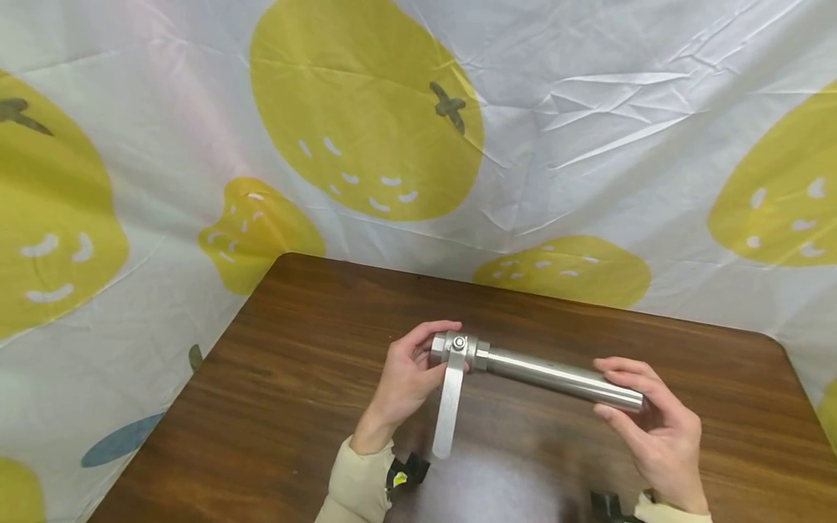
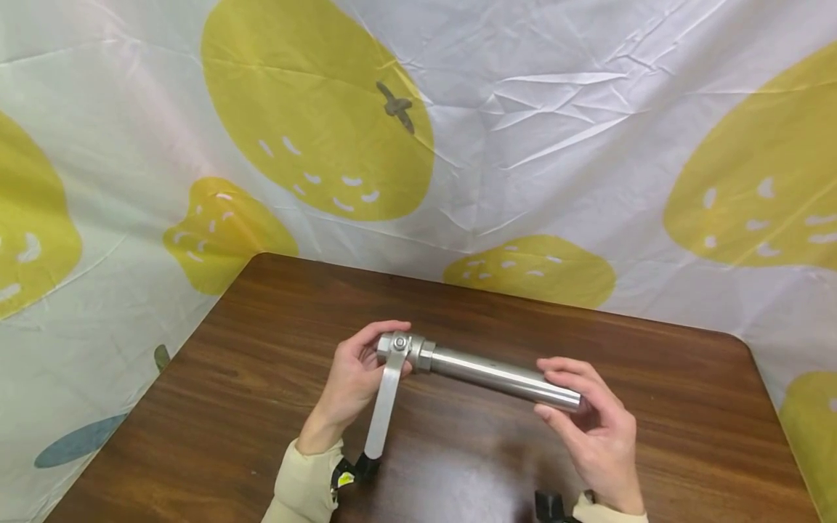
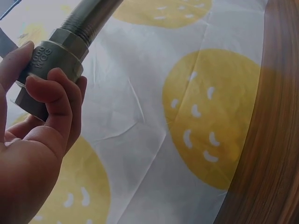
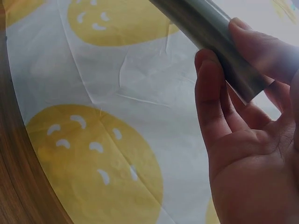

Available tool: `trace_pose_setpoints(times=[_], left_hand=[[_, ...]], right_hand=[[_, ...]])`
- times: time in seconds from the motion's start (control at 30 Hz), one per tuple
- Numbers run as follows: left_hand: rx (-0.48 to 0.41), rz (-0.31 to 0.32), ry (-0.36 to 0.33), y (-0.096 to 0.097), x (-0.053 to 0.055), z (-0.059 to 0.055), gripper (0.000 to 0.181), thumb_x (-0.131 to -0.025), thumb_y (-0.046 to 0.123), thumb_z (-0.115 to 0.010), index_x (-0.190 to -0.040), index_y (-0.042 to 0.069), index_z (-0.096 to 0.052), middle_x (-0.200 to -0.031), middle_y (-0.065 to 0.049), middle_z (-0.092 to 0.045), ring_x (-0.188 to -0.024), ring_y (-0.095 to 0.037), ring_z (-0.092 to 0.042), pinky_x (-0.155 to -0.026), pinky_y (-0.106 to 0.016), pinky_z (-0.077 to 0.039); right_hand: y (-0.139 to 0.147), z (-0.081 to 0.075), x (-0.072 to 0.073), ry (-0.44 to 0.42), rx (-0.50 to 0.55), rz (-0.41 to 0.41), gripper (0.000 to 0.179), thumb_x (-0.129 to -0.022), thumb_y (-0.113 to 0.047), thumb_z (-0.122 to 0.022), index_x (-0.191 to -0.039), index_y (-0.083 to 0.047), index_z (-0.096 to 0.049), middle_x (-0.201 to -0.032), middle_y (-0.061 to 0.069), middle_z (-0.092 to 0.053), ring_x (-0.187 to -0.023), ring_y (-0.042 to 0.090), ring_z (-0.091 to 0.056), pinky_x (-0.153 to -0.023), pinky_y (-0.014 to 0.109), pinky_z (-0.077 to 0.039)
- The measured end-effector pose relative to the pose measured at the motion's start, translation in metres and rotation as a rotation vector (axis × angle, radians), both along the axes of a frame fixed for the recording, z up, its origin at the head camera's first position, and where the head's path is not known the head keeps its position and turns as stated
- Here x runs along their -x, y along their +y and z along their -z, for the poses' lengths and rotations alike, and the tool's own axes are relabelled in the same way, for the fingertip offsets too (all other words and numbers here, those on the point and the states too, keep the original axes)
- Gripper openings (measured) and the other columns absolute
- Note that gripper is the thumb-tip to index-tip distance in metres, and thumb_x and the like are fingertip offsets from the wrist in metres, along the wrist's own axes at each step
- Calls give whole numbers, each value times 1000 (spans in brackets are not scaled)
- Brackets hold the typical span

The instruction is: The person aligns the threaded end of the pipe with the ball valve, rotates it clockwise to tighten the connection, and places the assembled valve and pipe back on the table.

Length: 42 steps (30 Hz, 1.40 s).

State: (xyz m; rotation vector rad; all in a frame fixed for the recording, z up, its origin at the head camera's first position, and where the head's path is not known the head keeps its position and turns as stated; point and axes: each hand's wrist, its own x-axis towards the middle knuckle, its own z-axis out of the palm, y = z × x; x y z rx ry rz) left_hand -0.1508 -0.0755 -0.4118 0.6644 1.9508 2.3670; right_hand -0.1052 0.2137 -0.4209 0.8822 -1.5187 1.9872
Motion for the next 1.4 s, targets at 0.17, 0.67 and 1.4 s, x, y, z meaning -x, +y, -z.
trace_pose_setpoints(times=[0.17,0.67,1.4], left_hand=[[8,-14,-3,-2,1,0,46,-78,-9,-69,-123,-8,-56,-101,-19,-63,-88,-9,-63,-75,-17,-55],[14,-30,0,-7,1,3,47,-78,-9,-71,-122,-6,-56,-100,-6,-65,-88,-8,-62,-74,-16,-54],[55,17,-26,-14,7,6,47,-79,-8,-71,-123,-5,-55,-101,-4,-62,-91,-10,-61,-80,-17,-54]], right_hand=[[-2,1,1,-3,-1,-3,42,-67,31,-65,-106,27,-52,-117,28,-62,-112,28,-61,-89,21,-54],[-7,10,4,-39,19,-25,44,-66,35,-62,-108,26,-51,-116,26,-63,-110,28,-63,-87,22,-57],[-9,13,4,-112,-16,6,44,-69,34,-60,-111,26,-51,-114,24,-66,-104,24,-66,-85,21,-57]])
